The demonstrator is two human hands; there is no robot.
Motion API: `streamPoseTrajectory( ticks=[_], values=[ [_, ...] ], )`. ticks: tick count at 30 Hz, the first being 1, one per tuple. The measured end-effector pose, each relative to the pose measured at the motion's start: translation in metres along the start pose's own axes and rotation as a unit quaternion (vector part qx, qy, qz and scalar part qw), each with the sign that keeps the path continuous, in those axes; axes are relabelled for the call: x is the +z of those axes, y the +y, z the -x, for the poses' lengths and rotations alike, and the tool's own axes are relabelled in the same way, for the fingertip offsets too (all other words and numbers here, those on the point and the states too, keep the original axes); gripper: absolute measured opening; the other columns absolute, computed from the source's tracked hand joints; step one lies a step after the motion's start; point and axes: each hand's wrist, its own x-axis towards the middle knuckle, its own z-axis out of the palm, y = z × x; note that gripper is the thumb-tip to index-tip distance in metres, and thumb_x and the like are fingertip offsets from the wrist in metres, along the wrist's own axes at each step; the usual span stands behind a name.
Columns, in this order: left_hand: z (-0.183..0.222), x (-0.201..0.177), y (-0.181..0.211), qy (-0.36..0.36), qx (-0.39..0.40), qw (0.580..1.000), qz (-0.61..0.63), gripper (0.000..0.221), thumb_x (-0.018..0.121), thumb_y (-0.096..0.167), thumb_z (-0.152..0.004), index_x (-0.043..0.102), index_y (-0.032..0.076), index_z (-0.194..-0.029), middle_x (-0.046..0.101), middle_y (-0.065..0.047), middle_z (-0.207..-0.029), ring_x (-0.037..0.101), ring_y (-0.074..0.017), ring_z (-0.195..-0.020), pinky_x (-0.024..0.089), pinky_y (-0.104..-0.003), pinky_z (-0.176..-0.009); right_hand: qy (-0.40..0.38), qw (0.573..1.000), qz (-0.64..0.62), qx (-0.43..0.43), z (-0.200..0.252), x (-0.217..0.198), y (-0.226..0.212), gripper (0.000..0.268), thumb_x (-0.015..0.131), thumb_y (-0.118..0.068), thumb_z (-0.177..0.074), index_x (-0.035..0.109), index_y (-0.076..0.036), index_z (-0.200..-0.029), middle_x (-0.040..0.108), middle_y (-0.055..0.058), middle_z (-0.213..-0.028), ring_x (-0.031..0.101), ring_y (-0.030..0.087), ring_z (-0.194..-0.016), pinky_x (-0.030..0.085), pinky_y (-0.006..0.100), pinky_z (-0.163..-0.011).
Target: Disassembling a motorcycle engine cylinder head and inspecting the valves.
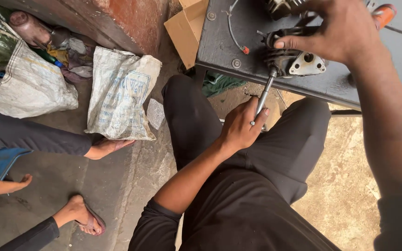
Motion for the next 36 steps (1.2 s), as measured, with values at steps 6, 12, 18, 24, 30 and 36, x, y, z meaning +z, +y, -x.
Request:
streamPoseTrajectory(
  ticks=[6, 12, 18, 24, 30, 36],
  values=[
    [-0.001, -0.002, 0.003, -0.003, -0.005, 0.999, -0.035, 0.023, 0.058, 0.026, -0.103, 0.054, 0.005, -0.096, 0.059, -0.012, -0.071, 0.063, -0.0299, -0.067, 0.049, -0.045, -0.063, -0.088, 0.984, -0.132, 0.081, -0.008, 0.007, -0.001, 0.058, 0.094, -0.046, -0.081, 0.077, 0.002, -0.109, 0.073, 0.016, -0.095, 0.071, 0.031, -0.088, 0.055, 0.039, -0.079],
    [-0.012, -0.021, 0.016, -0.019, 0.018, 0.991, -0.134, 0.021, 0.061, 0.023, -0.1, 0.056, 0.003, -0.094, 0.064, -0.014, -0.074, 0.065, -0.0327, -0.071, 0.051, -0.048, -0.068, -0.034, 0.988, -0.144, 0.039, 0.014, 0.016, 0.013, 0.053, 0.091, -0.039, -0.087, 0.076, 0.003, -0.114, 0.074, 0.015, -0.103, 0.072, 0.028, -0.097, 0.055, 0.037, -0.089],
    [-0.031, -0.044, 0.036, -0.039, 0.016, 0.974, -0.223, 0.023, 0.063, 0.025, -0.096, 0.06, 0.004, -0.091, 0.068, -0.015, -0.074, 0.067, -0.0342, -0.073, 0.051, -0.052, -0.07, -0.085, 0.949, -0.165, 0.254, 0.009, 0.004, -0.007, 0.056, 0.093, -0.043, -0.085, 0.077, -0.002, -0.119, 0.069, 0.018, -0.078, 0.069, 0.024, -0.074, 0.053, 0.034, -0.074],
    [-0.04, -0.054, 0.043, -0.089, -0.013, 0.984, -0.157, 0.029, 0.06, 0.032, -0.101, 0.062, 0.004, -0.092, 0.066, -0.014, -0.067, 0.066, -0.0313, -0.065, 0.05, -0.047, -0.064, -0.021, 0.922, -0.286, 0.259, 0.02, -0.002, -0.006, 0.059, 0.092, -0.04, -0.086, 0.073, 0.0, -0.124, 0.071, 0.009, -0.093, 0.066, 0.012, -0.083, 0.052, 0.026, -0.076],
    [-0.044, -0.039, 0.025, -0.106, -0.117, 0.978, 0.138, 0.035, 0.055, 0.036, -0.105, 0.066, 0.006, -0.093, 0.061, -0.011, -0.067, 0.06, -0.026, -0.06, 0.047, -0.041, -0.056, -0.007, 0.881, -0.353, 0.314, 0.029, -0.003, 0.0, 0.055, 0.089, -0.038, -0.087, 0.072, 0.0, -0.122, 0.07, 0.005, -0.1, 0.063, 0.008, -0.089, 0.05, 0.023, -0.082],
    [-0.058, -0.045, 0.049, -0.094, -0.045, 0.994, -0.036, 0.033, 0.057, 0.035, -0.102, 0.064, 0.006, -0.088, 0.06, -0.008, -0.059, 0.06, -0.0221, -0.053, 0.046, -0.041, -0.054, 0.009, 0.857, -0.396, 0.33, 0.037, 0.003, 0.006, 0.052, 0.087, -0.034, -0.09, 0.072, 0.0, -0.125, 0.068, 0.004, -0.101, 0.062, 0.008, -0.093, 0.05, 0.022, -0.086]
  ],
)
